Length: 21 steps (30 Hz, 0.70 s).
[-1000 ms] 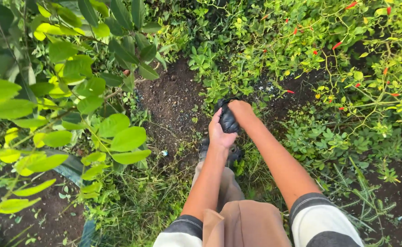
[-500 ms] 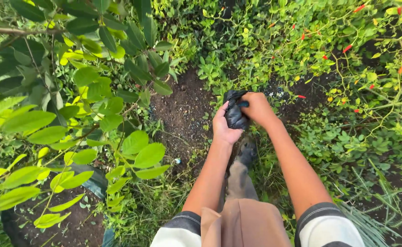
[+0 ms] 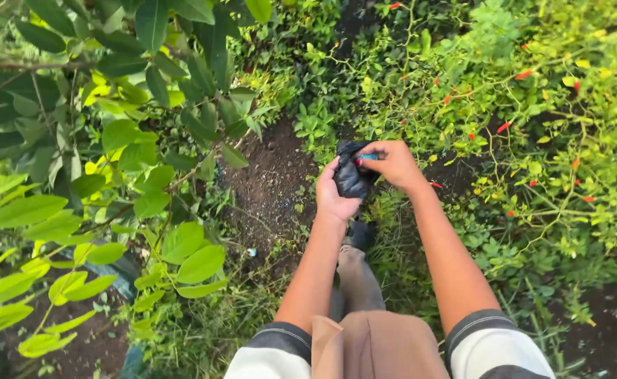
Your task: Applying granular fertilizer to various plants in a garden.
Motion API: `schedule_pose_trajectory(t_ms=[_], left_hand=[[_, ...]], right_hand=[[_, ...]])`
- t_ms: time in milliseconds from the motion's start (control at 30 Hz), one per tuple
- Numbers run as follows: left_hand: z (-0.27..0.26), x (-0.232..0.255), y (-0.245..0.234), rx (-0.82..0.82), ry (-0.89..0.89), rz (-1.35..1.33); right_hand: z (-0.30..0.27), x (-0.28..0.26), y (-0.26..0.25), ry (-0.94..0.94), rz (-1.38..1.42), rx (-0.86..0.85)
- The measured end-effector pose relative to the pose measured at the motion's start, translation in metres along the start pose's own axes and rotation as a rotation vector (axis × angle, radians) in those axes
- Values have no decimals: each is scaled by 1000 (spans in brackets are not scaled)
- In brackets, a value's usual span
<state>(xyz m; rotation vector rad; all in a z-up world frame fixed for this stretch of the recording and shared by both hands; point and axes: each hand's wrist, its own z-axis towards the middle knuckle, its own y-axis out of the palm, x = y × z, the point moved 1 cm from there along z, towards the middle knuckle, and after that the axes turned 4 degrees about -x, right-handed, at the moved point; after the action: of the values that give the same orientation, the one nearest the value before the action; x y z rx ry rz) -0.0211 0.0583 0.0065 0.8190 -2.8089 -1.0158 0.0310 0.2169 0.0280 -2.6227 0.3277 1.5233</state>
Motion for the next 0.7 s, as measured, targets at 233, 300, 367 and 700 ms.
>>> schedule_pose_trajectory(t_ms=[233,300,367,700], left_hand=[[13,9,21,-72,43,-42],[16,14,29,-104,61,-35],[21,18,34,-135,81,-31],[104,60,90,-120,130,-41]], right_hand=[[25,-15,-15,32,212,-49],[31,-22,-18,43,243,-47],[38,-23,-20,57,273,-48],[130,-45,-70,38,558,-6]])
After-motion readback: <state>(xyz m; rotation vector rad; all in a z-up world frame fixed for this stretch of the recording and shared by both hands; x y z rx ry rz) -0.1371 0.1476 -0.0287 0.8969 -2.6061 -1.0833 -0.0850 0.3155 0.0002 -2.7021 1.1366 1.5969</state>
